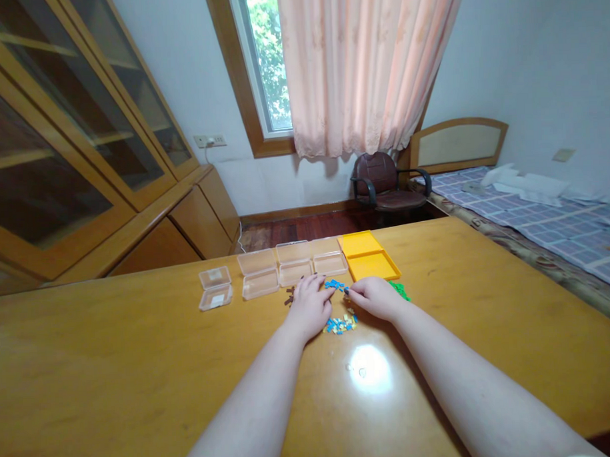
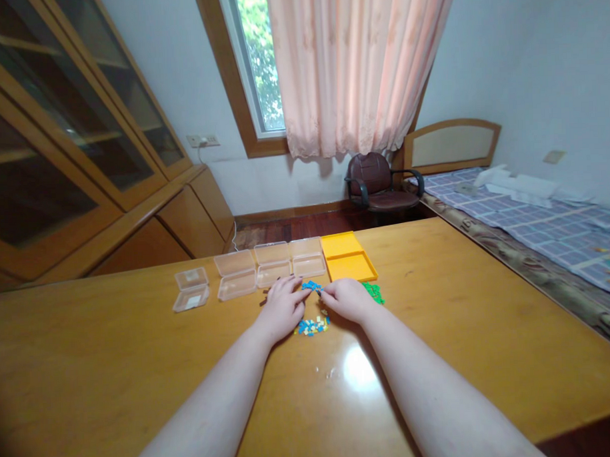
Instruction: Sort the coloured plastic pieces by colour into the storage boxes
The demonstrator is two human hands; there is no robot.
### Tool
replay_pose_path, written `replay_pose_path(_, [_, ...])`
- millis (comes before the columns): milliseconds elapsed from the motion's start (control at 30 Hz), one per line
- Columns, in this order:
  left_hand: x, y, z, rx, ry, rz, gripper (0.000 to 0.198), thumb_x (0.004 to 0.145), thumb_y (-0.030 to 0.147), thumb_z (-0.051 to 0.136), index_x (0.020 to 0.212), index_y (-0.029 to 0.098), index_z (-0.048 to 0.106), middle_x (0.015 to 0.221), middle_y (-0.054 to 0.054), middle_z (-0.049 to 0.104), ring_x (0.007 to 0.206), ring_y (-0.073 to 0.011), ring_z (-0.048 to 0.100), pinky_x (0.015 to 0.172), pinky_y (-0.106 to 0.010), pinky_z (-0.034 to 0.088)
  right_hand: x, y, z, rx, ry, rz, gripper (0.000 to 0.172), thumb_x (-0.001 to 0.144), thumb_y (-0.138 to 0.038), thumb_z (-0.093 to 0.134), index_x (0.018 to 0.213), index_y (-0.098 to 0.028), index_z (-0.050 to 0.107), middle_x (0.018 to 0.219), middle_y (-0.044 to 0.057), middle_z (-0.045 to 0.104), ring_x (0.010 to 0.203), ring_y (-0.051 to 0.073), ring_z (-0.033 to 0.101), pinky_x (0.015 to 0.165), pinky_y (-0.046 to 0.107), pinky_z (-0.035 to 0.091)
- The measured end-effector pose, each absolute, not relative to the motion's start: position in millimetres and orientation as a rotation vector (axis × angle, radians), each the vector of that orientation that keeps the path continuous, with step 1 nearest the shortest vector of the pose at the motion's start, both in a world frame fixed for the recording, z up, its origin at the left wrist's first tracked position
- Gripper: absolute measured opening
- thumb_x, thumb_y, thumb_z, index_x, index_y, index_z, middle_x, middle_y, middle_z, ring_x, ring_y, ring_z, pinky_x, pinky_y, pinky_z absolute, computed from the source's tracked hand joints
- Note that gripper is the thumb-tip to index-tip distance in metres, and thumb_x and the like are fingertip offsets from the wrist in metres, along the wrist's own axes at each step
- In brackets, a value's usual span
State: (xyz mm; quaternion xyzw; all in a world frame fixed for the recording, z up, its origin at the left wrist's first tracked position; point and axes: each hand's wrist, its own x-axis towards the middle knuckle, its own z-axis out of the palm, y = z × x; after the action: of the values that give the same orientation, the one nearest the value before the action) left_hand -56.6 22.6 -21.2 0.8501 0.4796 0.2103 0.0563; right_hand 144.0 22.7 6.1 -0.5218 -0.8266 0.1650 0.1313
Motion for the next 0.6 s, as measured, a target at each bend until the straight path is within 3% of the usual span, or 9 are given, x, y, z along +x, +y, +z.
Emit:
replay_pose_path(300, [-57.6,23.8,-14.9,2.623,1.184,0.76,0.032,0.077,0.011,0.053,0.096,0.031,0.07,0.117,-0.003,0.058,0.111,-0.0214,0.048,0.098,-0.044,0.036,145.3,21.9,11.0,-1.514,-2.417,0.499,0.034,0.089,-0.03,0.036,0.081,-0.018,0.067,0.077,0.006,0.068,0.069,0.014,0.056,0.061,0.022,0.03])
replay_pose_path(600, [-56.2,21.3,-14.0,2.64,1.036,0.786,0.027,0.079,0.013,0.053,0.089,0.03,0.071,0.109,-0.001,0.062,0.104,-0.0184,0.052,0.095,-0.041,0.038,148.2,23.2,9.6,-1.564,-2.472,0.506,0.033,0.084,-0.03,0.041,0.069,-0.017,0.066,0.065,0.004,0.064,0.059,0.012,0.05,0.055,0.023,0.027])
